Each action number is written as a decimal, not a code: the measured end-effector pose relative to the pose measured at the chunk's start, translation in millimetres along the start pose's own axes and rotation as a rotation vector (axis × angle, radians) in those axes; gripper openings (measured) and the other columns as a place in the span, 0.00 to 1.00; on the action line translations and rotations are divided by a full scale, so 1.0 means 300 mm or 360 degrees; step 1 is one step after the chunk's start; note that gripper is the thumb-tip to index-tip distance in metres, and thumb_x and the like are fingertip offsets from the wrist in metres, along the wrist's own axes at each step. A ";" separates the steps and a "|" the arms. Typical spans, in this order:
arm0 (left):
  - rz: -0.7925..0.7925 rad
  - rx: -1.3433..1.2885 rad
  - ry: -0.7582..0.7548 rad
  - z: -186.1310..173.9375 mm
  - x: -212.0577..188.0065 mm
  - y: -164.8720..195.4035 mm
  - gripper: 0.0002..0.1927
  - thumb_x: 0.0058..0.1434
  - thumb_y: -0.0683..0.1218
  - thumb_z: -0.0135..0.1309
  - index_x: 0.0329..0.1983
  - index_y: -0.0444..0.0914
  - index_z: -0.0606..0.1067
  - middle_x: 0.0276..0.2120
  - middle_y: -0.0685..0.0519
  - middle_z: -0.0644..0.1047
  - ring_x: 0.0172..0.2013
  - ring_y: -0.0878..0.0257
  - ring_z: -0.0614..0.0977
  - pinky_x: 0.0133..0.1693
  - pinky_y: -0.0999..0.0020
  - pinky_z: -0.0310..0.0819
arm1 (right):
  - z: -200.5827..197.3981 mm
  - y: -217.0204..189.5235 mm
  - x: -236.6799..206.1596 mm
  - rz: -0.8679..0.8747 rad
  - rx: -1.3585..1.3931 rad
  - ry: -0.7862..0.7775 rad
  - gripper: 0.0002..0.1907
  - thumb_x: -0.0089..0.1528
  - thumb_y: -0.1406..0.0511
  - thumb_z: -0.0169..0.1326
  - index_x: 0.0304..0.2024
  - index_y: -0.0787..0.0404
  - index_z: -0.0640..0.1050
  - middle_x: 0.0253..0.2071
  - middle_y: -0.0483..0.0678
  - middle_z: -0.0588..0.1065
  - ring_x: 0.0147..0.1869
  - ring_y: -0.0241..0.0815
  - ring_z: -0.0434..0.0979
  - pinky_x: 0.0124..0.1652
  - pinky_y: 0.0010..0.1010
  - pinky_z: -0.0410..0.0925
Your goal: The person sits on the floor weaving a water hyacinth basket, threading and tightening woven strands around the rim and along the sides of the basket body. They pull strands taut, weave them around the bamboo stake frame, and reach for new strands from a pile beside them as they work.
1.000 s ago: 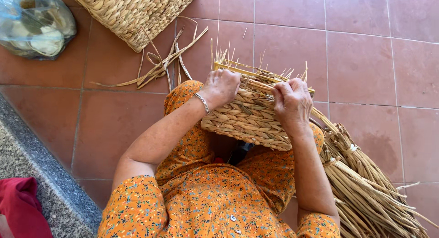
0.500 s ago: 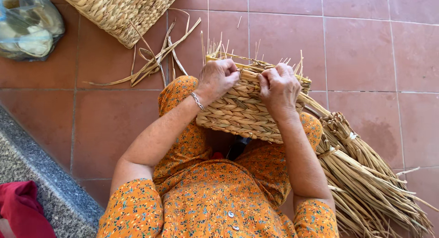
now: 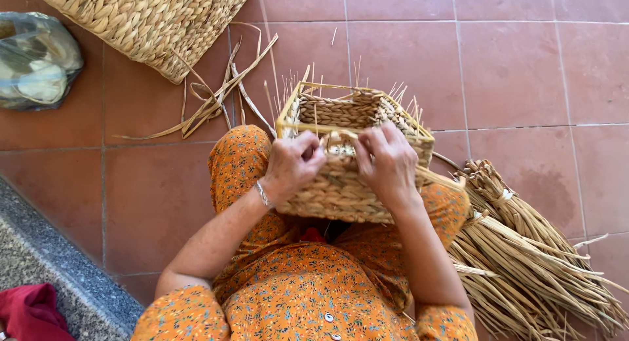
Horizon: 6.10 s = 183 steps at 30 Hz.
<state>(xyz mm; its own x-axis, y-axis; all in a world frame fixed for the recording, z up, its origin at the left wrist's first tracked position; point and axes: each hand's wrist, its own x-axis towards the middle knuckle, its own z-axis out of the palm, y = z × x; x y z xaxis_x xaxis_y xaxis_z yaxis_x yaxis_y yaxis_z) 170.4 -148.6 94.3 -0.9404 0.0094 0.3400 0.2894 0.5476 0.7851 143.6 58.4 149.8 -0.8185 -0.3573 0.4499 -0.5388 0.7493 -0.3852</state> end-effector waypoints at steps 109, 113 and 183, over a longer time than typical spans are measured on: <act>-0.0713 -0.1264 -0.0210 -0.016 -0.028 -0.251 0.38 0.79 0.63 0.29 0.79 0.31 0.49 0.78 0.43 0.56 0.79 0.56 0.52 0.77 0.63 0.39 | 0.051 0.477 -0.230 0.1087 0.1260 -0.0114 0.30 0.63 0.75 0.55 0.69 0.64 0.70 0.57 0.44 0.72 0.48 0.32 0.77 0.45 0.27 0.77; -0.0903 -0.1380 -0.0190 0.110 -0.042 -0.385 0.44 0.73 0.70 0.22 0.80 0.35 0.45 0.79 0.46 0.50 0.78 0.55 0.48 0.75 0.63 0.41 | 0.232 0.580 -0.279 0.1033 0.1100 -0.0097 0.30 0.63 0.75 0.58 0.68 0.62 0.70 0.57 0.47 0.74 0.49 0.32 0.78 0.47 0.27 0.75; -0.0574 -0.0214 0.0165 -0.041 -0.149 -0.075 0.25 0.53 0.47 0.73 0.47 0.34 0.73 0.42 0.51 0.73 0.37 0.63 0.78 0.38 0.68 0.77 | -0.267 0.485 -0.167 0.0941 0.0975 -0.0499 0.17 0.64 0.81 0.44 0.49 0.69 0.81 0.40 0.47 0.79 0.37 0.31 0.75 0.38 0.24 0.70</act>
<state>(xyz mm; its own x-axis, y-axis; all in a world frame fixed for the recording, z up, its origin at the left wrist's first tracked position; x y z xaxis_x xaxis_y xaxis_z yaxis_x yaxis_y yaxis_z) 208.1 -171.6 67.7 -0.9649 -0.2518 0.0752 -0.0289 0.3860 0.9221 122.2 229.9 135.9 -0.9638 -0.2111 -0.1627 0.0481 0.4626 -0.8852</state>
